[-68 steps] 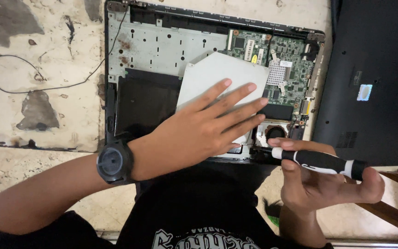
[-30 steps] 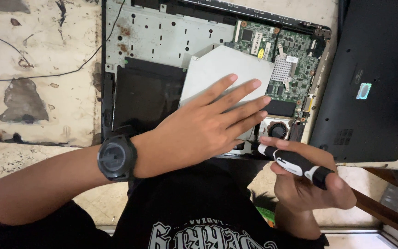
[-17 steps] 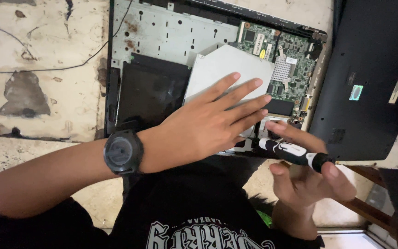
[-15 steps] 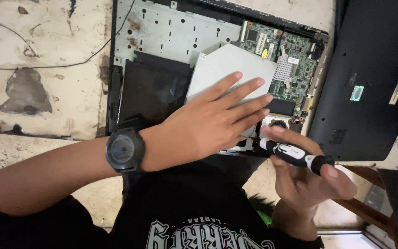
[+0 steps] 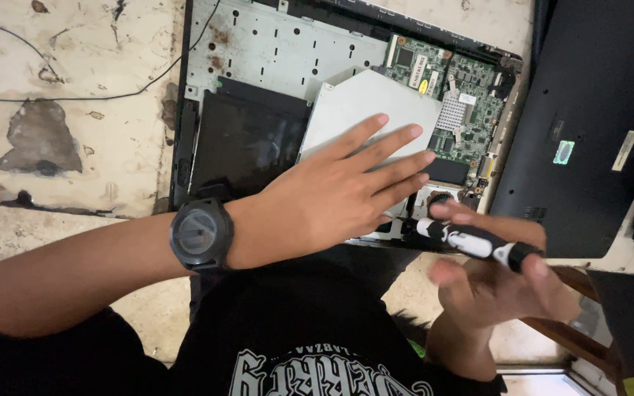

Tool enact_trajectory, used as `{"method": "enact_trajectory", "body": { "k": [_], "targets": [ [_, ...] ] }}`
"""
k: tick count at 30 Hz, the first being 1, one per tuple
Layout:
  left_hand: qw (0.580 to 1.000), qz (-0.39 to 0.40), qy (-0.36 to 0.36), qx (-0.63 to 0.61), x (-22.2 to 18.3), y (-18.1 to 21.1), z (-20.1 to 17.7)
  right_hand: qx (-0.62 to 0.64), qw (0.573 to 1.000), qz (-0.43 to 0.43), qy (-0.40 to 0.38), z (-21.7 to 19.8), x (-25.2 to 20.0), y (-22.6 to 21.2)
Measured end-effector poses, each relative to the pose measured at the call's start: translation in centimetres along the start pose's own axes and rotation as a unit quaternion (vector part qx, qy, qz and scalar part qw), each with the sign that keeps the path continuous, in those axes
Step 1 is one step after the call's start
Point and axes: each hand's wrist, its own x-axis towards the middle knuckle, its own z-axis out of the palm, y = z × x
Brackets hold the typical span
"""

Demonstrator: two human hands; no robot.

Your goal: Securing an optical drive into a laptop chassis using a screwdriver.

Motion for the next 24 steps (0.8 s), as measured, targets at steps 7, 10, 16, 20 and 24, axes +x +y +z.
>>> {"method": "enact_trajectory", "body": {
  "k": [7, 10, 16, 20, 24],
  "targets": [
    [1.000, 0.001, 0.008, -0.004, 0.0, 0.0, 0.2, 0.050, 0.998, 0.017, -0.044, 0.9, 1.3, -0.9],
    [1.000, 0.004, 0.002, -0.004, -0.1, -0.1, 0.0, 0.056, 0.994, 0.038, -0.090, -0.7, -0.4, 0.3],
    [1.000, 0.001, 0.004, 0.005, 0.0, 0.0, 0.0, 0.066, 0.997, -0.002, -0.048, 0.3, 1.3, -0.1],
    [1.000, 0.001, -0.023, 0.012, -0.1, 0.0, 0.2, 0.005, 0.999, -0.048, -0.007, 0.1, 0.7, 0.8],
    [1.000, 0.000, 0.016, -0.003, 0.0, 0.0, 0.1, 0.059, 0.997, 0.039, -0.041, 0.2, 0.4, -0.6]
  ]
}}
